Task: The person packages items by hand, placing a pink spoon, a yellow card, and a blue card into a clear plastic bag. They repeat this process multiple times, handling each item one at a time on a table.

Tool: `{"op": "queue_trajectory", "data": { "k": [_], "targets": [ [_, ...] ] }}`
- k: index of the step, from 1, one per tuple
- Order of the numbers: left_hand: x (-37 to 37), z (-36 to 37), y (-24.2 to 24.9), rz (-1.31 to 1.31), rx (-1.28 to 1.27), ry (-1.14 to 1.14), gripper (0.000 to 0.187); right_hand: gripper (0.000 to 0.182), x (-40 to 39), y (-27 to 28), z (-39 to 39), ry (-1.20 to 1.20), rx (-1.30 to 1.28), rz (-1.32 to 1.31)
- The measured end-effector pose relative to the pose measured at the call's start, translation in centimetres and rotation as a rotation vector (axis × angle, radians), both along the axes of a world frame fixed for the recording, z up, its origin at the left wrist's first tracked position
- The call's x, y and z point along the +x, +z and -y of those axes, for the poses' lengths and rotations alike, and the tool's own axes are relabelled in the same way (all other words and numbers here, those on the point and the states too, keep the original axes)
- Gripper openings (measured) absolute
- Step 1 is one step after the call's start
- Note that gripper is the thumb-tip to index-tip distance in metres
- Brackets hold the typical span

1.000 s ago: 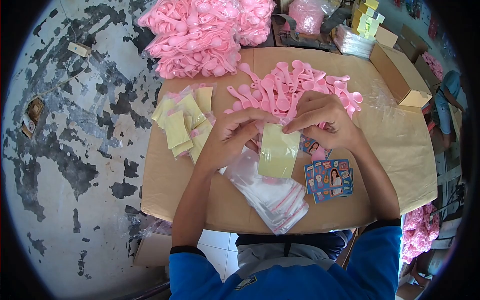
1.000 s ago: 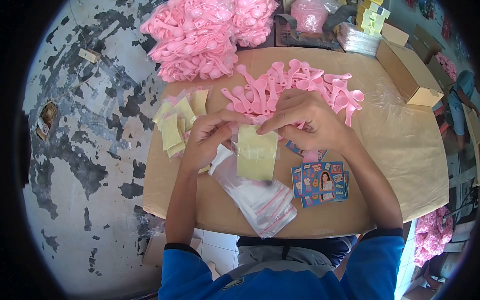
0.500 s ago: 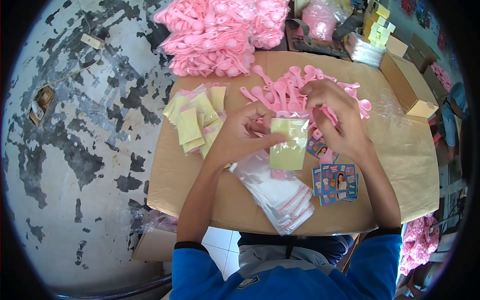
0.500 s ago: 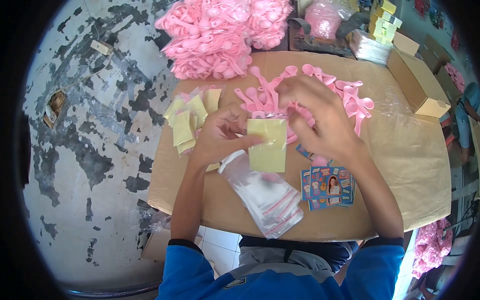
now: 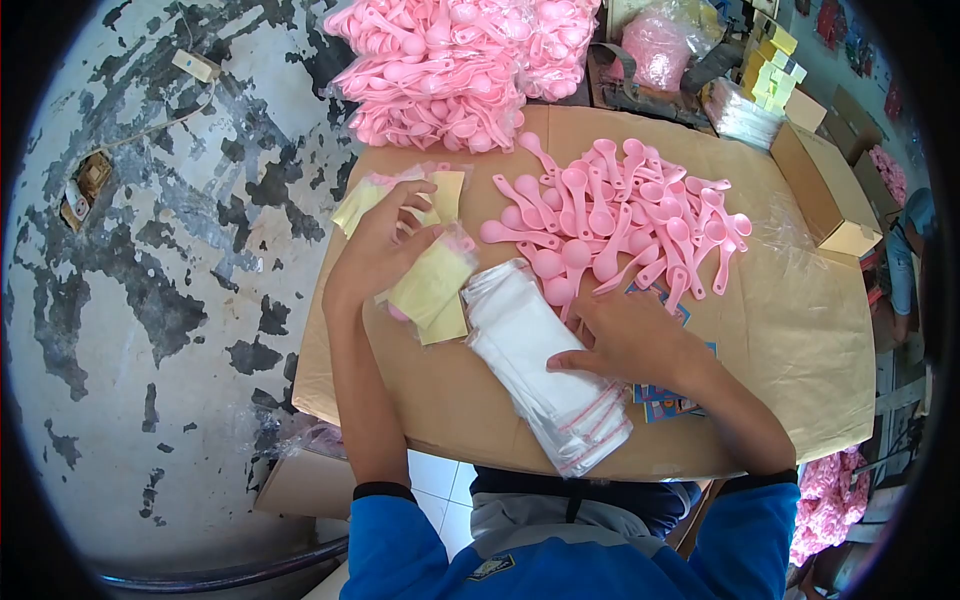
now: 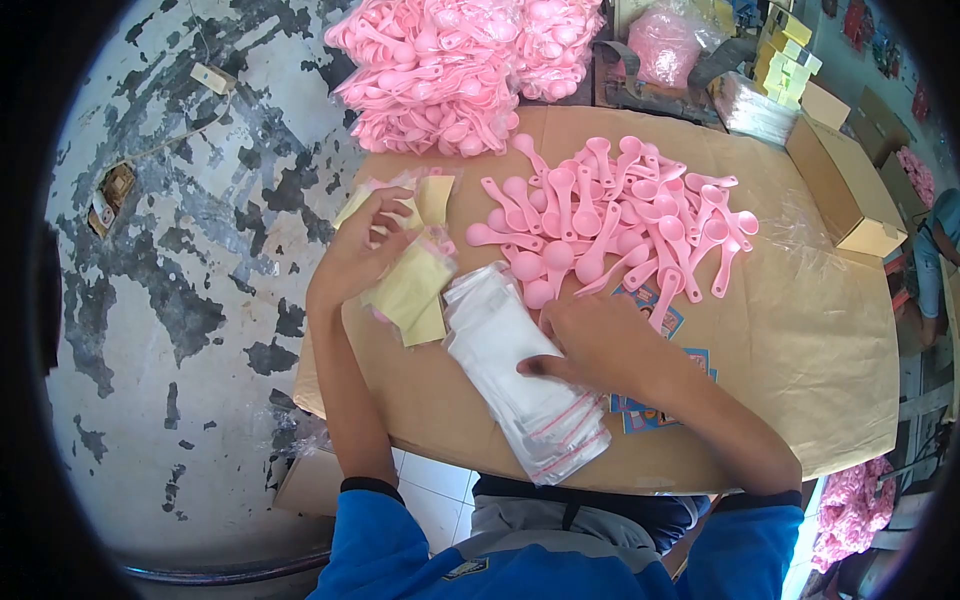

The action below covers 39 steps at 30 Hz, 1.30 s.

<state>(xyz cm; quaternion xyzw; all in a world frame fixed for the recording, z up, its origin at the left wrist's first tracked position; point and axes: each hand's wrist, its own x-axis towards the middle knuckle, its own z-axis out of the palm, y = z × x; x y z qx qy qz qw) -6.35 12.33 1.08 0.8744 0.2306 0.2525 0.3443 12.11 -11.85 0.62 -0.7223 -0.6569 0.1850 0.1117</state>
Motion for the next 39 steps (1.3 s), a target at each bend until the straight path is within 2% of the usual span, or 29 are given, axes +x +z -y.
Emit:
{"op": "queue_trajectory", "data": {
  "k": [3,4,8,11,14,17,19,20,22,24,25,28,29,32,34,37,39],
  "targets": [
    [1.0,0.5,-0.2,0.085,0.391,0.010,0.034,0.036,0.2,-0.3,-0.2,-0.002,-0.016,-0.064],
    [1.2,0.9,0.1,0.035,0.254,-0.158,0.033,0.035,0.3,-0.3,-0.2,-0.008,-0.028,-0.107],
    [2.1,4.7,1.0,-0.241,-0.262,-0.904,0.031,0.028,0.6,0.0,-0.2,0.025,0.033,-0.004],
    [3.2,7.1,-0.6,-0.435,-0.376,-1.072,0.032,0.026,1.2,-0.6,0.0,0.053,0.077,0.014],
    [3.9,6.9,-1.9,-0.461,-0.300,-1.064,0.032,0.026,1.9,-0.4,0.1,0.001,0.095,0.000],
    [4.4,7.1,-0.5,-0.678,-0.442,-0.945,0.033,0.031,3.0,1.4,0.3,-0.101,0.209,-0.061],
    [4.9,8.0,-1.9,-0.298,-0.521,-0.933,0.036,0.034,3.3,2.7,0.4,-0.196,0.282,-0.154],
    [5.2,8.5,-2.7,-0.108,-0.558,-0.922,0.038,0.033,3.6,3.0,0.6,-0.161,0.292,-0.188],
    [6.3,10.0,-3.9,0.123,-0.825,-0.836,0.038,0.032,4.2,3.3,1.1,-0.089,0.307,-0.256],
    [7.1,10.9,-4.1,0.196,-1.014,-0.658,0.037,0.034,4.8,3.6,1.5,-0.064,0.277,-0.266],
    [7.4,11.0,-4.0,0.152,-1.063,-0.533,0.035,0.035,5.3,3.8,1.6,-0.049,0.265,-0.270],
    [8.0,10.9,-3.5,0.291,-1.278,-0.390,0.026,0.037,6.9,4.5,1.8,-0.192,0.067,-0.293],
    [8.0,10.7,-3.4,0.387,-1.364,-0.378,0.023,0.038,7.3,4.3,2.2,-0.162,0.024,-0.208],
    [7.6,9.8,-3.4,0.524,-1.395,-0.371,0.020,0.041,8.2,2.4,2.8,-0.116,-0.131,0.076],
    [8.0,9.8,-3.4,0.561,-1.316,-0.318,0.021,0.043,8.4,0.0,2.3,-0.146,-0.260,0.300],
    [8.3,10.0,-3.8,0.588,-1.277,-0.278,0.024,0.052,7.9,-1.6,2.2,-0.217,-0.157,0.541],
    [8.2,10.2,-3.9,0.615,-1.312,-0.293,0.026,0.055,8.1,-1.8,2.1,-0.218,-0.158,0.485]
  ]
}}
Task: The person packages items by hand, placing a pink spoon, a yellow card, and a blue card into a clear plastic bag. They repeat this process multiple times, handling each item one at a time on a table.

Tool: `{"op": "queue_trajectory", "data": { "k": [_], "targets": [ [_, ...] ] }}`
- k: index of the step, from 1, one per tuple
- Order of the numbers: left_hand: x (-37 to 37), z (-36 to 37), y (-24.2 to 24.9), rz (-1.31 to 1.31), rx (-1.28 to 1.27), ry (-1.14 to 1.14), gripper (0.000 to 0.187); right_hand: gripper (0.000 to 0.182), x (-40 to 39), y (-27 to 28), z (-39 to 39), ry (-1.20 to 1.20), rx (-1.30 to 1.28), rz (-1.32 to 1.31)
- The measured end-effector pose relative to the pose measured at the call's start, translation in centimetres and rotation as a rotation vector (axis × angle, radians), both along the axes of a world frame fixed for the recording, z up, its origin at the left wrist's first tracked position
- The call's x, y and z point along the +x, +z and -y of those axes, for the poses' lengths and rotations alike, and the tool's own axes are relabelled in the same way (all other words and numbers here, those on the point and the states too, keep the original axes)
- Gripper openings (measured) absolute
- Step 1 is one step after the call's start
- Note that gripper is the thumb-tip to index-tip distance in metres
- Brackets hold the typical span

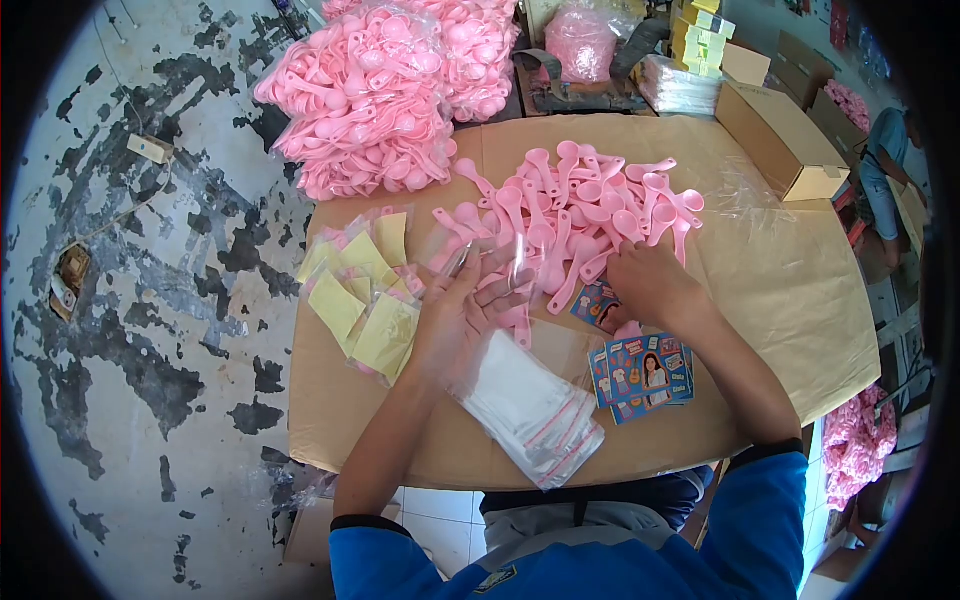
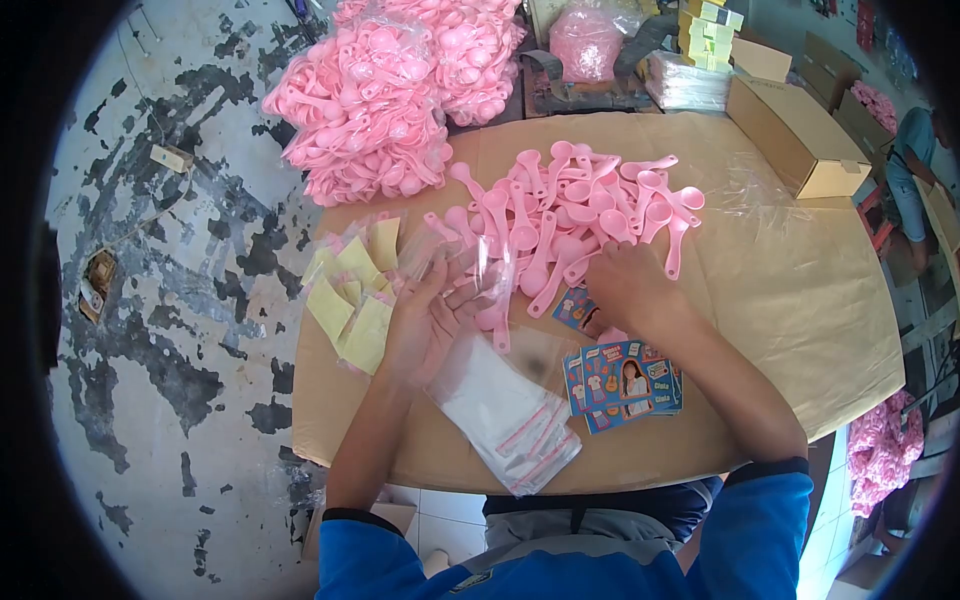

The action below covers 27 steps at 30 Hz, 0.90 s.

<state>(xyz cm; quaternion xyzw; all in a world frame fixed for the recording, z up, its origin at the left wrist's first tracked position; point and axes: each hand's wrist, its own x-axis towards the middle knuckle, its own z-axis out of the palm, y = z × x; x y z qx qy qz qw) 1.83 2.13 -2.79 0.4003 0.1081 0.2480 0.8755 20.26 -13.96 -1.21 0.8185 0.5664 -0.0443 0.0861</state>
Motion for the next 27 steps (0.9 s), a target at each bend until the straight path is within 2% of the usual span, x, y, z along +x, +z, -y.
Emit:
{"op": "queue_trajectory", "data": {
  "k": [2,4,7,10,13,16,20,22,25,27],
  "targets": [
    [0.0,0.5,0.4,0.063,-0.069,-0.027,0.029,0.056,0.5,-0.2,-0.1,0.008,0.003,-0.039],
    [0.0,0.8,0.6,0.023,0.061,-0.049,0.031,0.053,0.9,-0.5,-0.1,0.031,0.002,-0.066],
    [0.0,1.2,0.5,-0.035,0.185,-0.051,0.032,0.050,1.4,0.6,-0.6,-0.006,-0.142,-0.280],
    [0.1,1.3,0.2,-0.073,0.204,-0.037,0.031,0.050,1.7,0.6,-0.7,-0.007,-0.157,-0.275],
    [0.1,1.0,-0.2,-0.113,0.214,-0.023,0.028,0.057,1.6,-0.9,-0.4,0.027,0.027,-0.062],
    [-0.1,1.2,0.1,-0.141,0.203,-0.037,0.025,0.065,0.1,-0.2,-0.3,0.018,0.007,-0.032],
    [-0.1,1.1,-0.3,-0.162,0.243,-0.043,0.027,0.064,0.9,-0.6,-0.6,0.066,0.026,-0.132],
    [0.0,1.3,-0.4,-0.114,0.183,-0.062,0.028,0.066,1.4,-0.4,-0.7,0.043,0.014,-0.198],
    [0.0,1.9,-0.5,-0.085,0.121,-0.077,0.028,0.052,2.2,-0.5,-0.7,0.014,0.003,-0.264],
    [0.1,2.3,-0.2,-0.094,0.112,-0.045,0.026,0.040,2.7,-0.2,-0.7,0.084,0.016,-0.370]
  ]
}}
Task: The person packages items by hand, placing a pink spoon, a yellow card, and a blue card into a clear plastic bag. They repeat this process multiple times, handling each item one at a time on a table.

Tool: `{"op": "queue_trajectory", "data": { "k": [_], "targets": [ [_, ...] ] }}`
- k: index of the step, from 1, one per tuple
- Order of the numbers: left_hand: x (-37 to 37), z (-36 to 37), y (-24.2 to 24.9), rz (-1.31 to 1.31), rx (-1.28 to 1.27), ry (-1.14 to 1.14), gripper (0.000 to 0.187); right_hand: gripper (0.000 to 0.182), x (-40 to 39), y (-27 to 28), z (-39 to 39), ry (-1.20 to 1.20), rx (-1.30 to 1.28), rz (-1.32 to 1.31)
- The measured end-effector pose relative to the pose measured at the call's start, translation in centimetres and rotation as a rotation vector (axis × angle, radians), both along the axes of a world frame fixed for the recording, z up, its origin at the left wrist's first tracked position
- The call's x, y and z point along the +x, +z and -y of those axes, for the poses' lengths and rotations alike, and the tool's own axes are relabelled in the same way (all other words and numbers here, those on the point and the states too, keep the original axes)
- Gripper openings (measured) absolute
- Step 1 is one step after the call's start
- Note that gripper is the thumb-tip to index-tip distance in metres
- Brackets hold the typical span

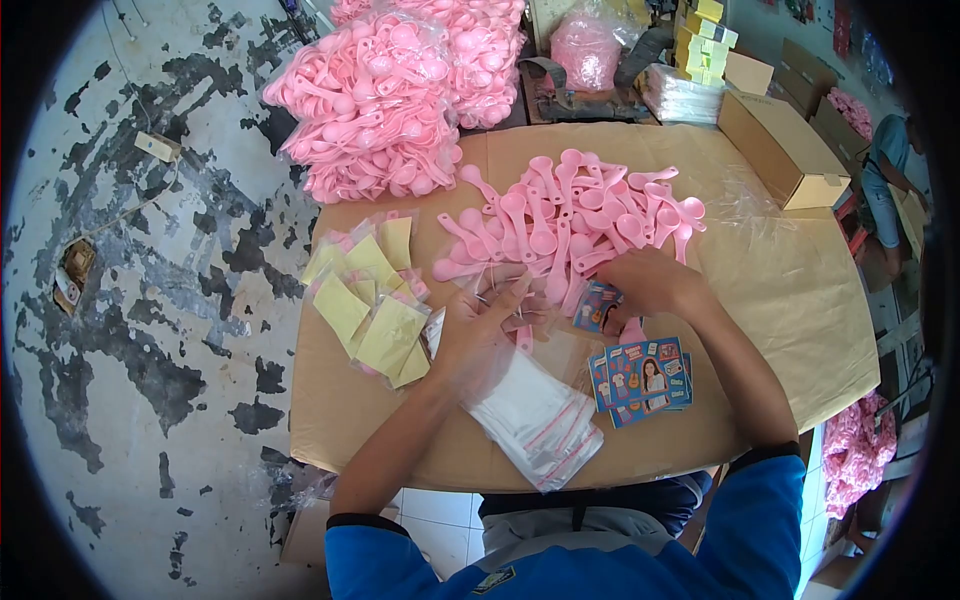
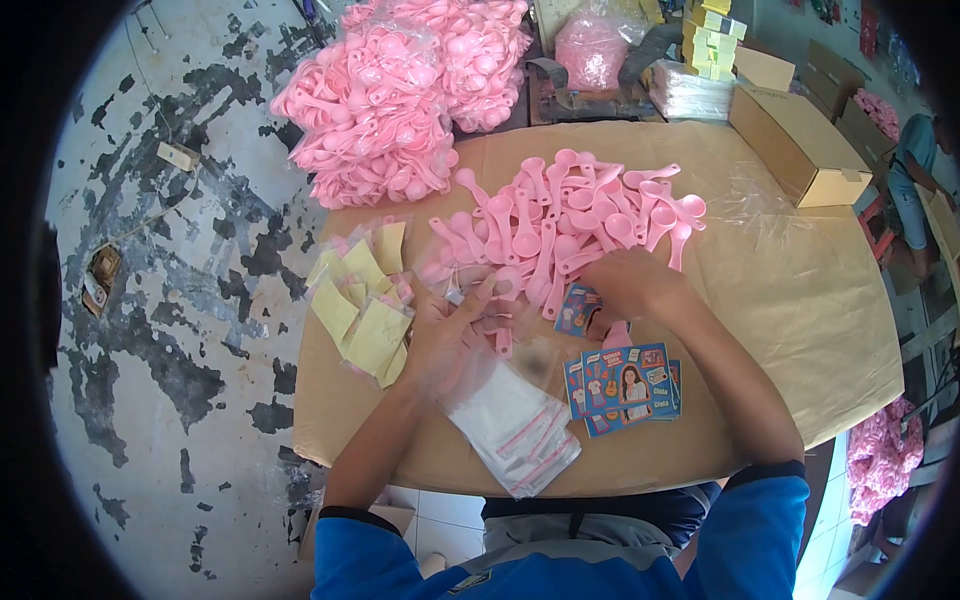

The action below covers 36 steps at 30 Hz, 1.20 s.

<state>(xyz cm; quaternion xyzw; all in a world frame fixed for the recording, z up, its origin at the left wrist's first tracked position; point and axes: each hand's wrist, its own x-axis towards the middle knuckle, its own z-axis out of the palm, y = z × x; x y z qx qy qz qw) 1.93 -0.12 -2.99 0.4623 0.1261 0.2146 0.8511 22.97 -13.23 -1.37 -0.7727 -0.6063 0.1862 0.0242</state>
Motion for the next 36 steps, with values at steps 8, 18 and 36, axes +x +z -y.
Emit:
{"op": "queue_trajectory", "data": {
  "k": [8,18,36],
  "targets": [
    [0.3,-0.8,-1.1,0.030,0.134,0.133,0.012,0.017,0.2,2.1,-0.2,0.011,0.160,-0.079],
    [0.0,-1.6,0.3,0.095,0.003,0.340,0.018,0.015,-2.2,2.9,-1.3,0.058,0.585,-0.454],
    [0.1,-1.0,-0.8,-0.025,0.400,0.261,0.030,0.019,-5.7,3.5,-1.1,0.118,0.607,-0.234]
  ]
}}
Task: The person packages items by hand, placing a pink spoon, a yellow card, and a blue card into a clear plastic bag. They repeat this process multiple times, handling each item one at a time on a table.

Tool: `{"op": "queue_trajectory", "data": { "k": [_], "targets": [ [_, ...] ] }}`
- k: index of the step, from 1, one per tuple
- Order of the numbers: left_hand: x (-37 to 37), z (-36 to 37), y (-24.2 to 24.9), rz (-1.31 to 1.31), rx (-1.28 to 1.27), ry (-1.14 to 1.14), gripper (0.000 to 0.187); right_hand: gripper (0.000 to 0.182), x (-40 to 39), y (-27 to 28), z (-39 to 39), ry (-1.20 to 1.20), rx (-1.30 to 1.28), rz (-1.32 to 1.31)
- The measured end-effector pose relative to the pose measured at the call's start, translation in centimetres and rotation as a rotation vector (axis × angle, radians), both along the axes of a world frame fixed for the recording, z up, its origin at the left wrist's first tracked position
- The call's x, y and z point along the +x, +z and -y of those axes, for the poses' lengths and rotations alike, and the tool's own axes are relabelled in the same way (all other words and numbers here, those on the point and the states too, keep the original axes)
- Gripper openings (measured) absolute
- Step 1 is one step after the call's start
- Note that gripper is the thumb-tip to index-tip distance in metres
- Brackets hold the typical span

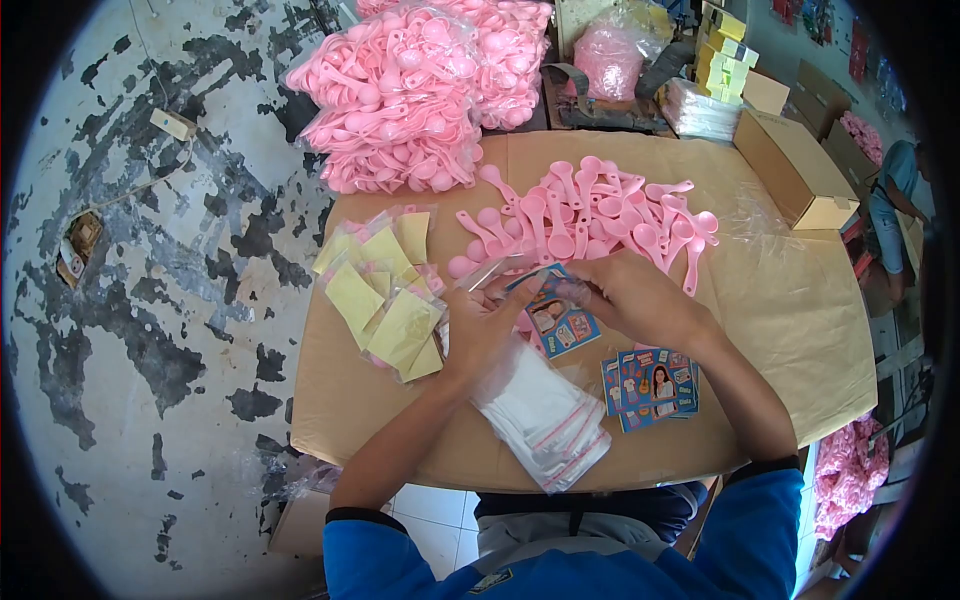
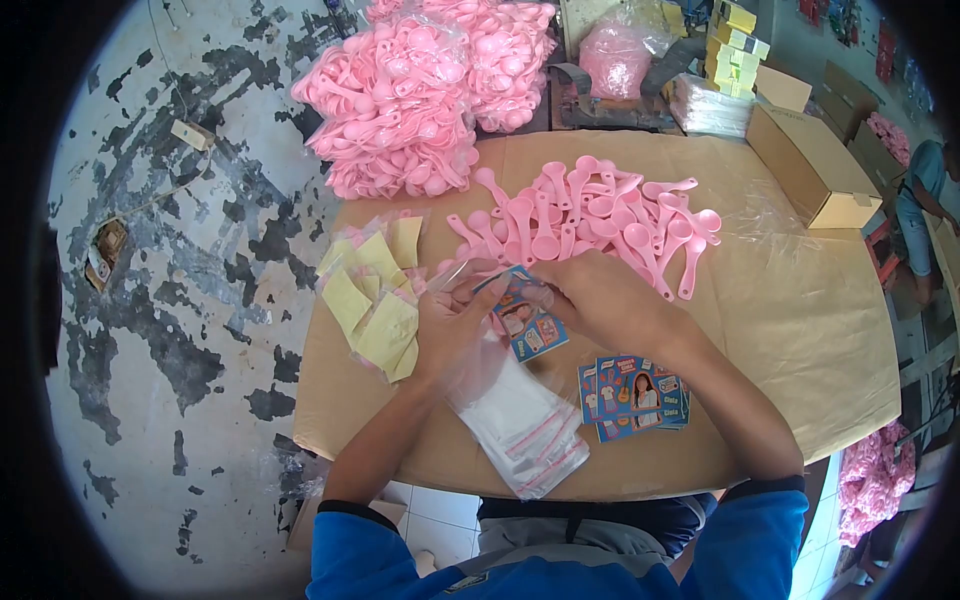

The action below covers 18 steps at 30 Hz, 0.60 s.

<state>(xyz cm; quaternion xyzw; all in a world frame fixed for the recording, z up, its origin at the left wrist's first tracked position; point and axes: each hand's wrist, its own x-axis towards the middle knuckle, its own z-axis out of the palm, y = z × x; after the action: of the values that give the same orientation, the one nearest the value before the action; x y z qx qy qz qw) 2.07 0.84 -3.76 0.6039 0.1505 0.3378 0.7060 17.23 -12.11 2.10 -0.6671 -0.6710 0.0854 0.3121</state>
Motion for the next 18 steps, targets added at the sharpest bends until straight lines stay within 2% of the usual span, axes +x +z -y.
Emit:
{"op": "queue_trajectory", "data": {
  "k": [1,4,5,8,11,14,17,18],
  "targets": [
    [0.1,0.1,0.0,0.016,-0.018,0.013,0.031,0.019,-0.2,0.1,0.0,-0.019,0.002,-0.017],
    [0.0,0.3,0.7,0.105,-0.164,0.033,0.034,0.020,0.3,-0.5,-0.5,-0.011,0.001,-0.360],
    [0.0,0.3,1.2,0.143,-0.225,0.037,0.035,0.020,0.4,-0.8,-0.5,-0.009,-0.039,-0.388],
    [-0.1,0.0,1.6,0.148,-0.132,0.044,0.027,0.020,0.6,-1.5,-0.7,0.007,-0.093,-0.423],
    [-0.5,-0.2,1.3,-0.025,0.009,0.008,0.022,0.021,0.4,-1.3,-0.6,0.011,-0.020,-0.383],
    [-1.0,0.1,1.8,-0.164,0.020,-0.023,0.019,0.022,-0.5,-0.8,-0.6,-0.006,0.038,-0.412],
    [-0.4,0.2,1.5,0.179,-0.178,-0.003,0.015,0.023,-1.0,-0.8,-0.8,-0.021,0.014,-0.510],
    [-0.2,0.5,1.4,0.159,-0.185,-0.003,0.015,0.024,-1.0,-1.2,-0.9,-0.029,-0.005,-0.540]
  ]
}}
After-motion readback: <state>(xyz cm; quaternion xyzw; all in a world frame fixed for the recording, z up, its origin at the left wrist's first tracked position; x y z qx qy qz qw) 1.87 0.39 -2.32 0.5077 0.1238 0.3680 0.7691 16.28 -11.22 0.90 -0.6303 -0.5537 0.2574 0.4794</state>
